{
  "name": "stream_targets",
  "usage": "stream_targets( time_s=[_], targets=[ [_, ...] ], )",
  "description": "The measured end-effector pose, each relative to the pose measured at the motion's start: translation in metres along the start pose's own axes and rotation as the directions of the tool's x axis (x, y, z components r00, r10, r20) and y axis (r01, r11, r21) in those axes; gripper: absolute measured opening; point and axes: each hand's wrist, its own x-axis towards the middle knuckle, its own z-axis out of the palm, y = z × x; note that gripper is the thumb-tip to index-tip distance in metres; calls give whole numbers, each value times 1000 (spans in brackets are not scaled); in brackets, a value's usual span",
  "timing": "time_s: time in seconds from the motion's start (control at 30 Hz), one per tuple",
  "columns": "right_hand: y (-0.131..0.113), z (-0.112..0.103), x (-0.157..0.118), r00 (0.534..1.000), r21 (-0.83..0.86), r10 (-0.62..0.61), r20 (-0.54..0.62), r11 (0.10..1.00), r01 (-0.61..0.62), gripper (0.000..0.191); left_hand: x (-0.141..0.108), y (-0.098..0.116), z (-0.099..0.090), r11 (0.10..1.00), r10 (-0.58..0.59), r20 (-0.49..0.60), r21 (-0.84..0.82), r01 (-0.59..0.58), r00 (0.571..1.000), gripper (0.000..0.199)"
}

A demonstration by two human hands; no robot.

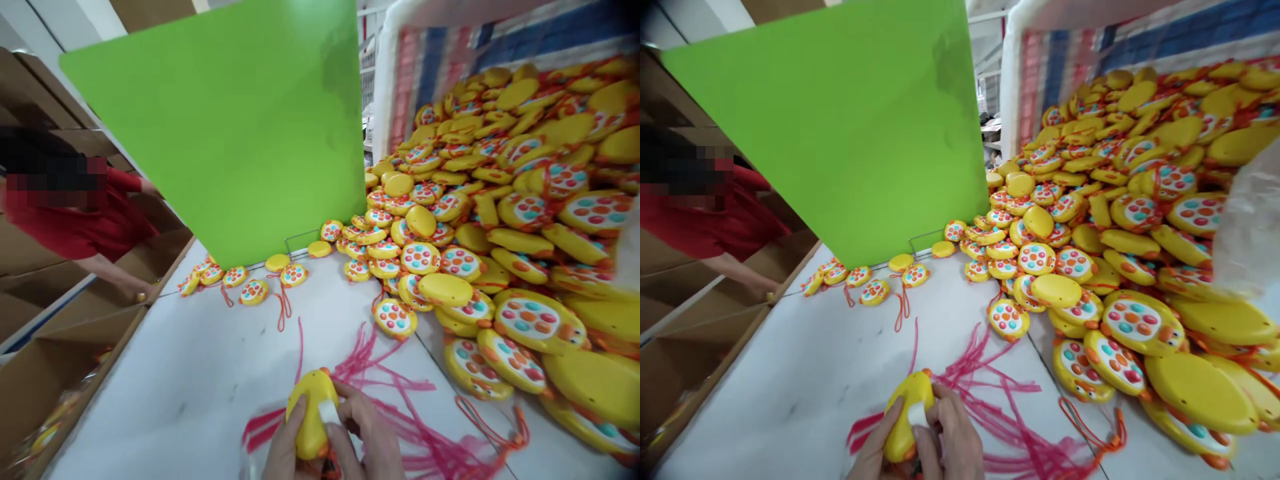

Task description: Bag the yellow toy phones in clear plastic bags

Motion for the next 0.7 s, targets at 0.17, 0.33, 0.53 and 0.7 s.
stream_targets(
  time_s=[0.17,0.33,0.53,0.7],
  targets=[
    [-6,4,24,983,89,165,82,981,-172,24,-1,4,-5,991,100,-69,94,-93,993,11],
    [-5,-12,30,935,157,237,264,946,-284,22,1,5,-4,997,30,-65,75,-25,997,10],
    [-3,0,22,960,84,154,235,980,-178,20,6,3,-6,987,151,-67,57,-147,986,13],
    [-11,-24,39,906,99,343,248,922,-375,30,2,-3,-13,991,-5,-66,136,14,998,9]
  ],
)
